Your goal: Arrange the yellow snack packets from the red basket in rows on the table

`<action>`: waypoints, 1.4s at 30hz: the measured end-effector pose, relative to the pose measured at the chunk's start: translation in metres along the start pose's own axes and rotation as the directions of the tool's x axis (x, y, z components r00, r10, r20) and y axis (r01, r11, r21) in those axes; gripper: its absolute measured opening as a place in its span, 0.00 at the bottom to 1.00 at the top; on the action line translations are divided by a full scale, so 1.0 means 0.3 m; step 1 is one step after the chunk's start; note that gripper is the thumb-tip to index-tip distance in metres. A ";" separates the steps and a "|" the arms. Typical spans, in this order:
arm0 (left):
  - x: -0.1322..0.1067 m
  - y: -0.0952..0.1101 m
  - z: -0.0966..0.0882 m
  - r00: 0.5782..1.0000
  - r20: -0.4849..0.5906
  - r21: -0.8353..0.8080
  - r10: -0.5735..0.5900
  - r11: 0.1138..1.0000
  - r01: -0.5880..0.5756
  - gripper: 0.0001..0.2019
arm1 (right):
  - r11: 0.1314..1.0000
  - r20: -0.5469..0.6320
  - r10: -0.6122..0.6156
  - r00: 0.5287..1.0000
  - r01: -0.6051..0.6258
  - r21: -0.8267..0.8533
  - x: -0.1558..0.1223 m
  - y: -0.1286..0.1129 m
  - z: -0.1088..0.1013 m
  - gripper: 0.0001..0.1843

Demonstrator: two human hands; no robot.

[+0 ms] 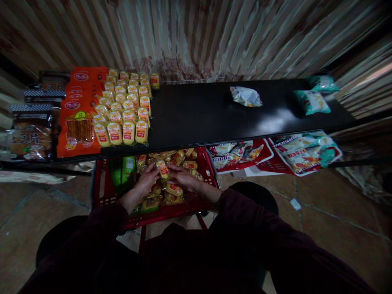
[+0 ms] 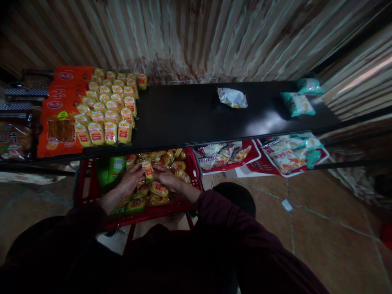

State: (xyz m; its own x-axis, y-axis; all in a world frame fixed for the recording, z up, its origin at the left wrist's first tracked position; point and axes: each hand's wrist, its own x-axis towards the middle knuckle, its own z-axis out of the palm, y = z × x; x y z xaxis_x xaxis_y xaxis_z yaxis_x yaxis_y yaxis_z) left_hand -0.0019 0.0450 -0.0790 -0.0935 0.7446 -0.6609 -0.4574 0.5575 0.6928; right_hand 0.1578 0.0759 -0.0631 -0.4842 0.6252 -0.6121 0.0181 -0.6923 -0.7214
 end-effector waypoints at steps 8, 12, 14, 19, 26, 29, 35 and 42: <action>0.002 -0.014 -0.002 0.994 -0.101 0.122 0.047 0.992 -0.034 0.21 | 1.000 0.023 -0.007 1.000 0.007 0.009 0.000 0.005 0.003 0.31; 0.013 -0.022 -0.009 0.982 -0.172 0.157 0.074 0.987 -0.046 0.25 | 0.998 0.055 -0.053 0.997 0.054 -0.022 -0.007 -0.002 0.013 0.30; 0.015 -0.024 -0.010 0.984 -0.164 0.148 0.077 0.988 -0.052 0.24 | 0.994 0.065 -0.099 0.993 0.101 -0.042 -0.009 -0.004 0.018 0.29; 0.004 -0.011 -0.010 0.997 -0.061 0.033 0.055 0.998 -0.053 0.15 | 0.961 0.080 -0.182 0.980 0.195 -0.196 -0.002 0.003 0.016 0.30; -0.015 0.007 0.000 0.999 -0.028 0.005 0.030 1.000 -0.030 0.18 | 0.907 0.066 -0.258 0.964 0.265 -0.328 0.001 0.002 0.011 0.27; -0.020 0.004 0.008 1.000 -0.011 0.040 0.029 0.999 -0.028 0.20 | 0.912 0.072 -0.241 0.968 0.251 -0.325 0.001 0.000 0.012 0.27; -0.017 -0.004 0.002 0.998 0.056 -0.087 -0.021 0.996 0.026 0.15 | 0.955 0.039 -0.224 0.974 0.227 -0.190 0.012 0.006 0.015 0.28; -0.006 -0.019 -0.013 0.997 0.070 -0.135 -0.032 0.990 0.041 0.14 | 0.952 0.035 -0.206 0.978 0.208 -0.224 0.013 0.014 0.007 0.25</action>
State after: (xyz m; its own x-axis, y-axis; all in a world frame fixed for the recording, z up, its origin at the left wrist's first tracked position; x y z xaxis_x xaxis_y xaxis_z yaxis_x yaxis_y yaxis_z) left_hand -0.0026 0.0390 -0.0829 -0.0169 0.7503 -0.6609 -0.5760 0.5330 0.6198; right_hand 0.1543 0.0747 -0.0677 -0.5078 0.7414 -0.4388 0.1121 -0.4482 -0.8869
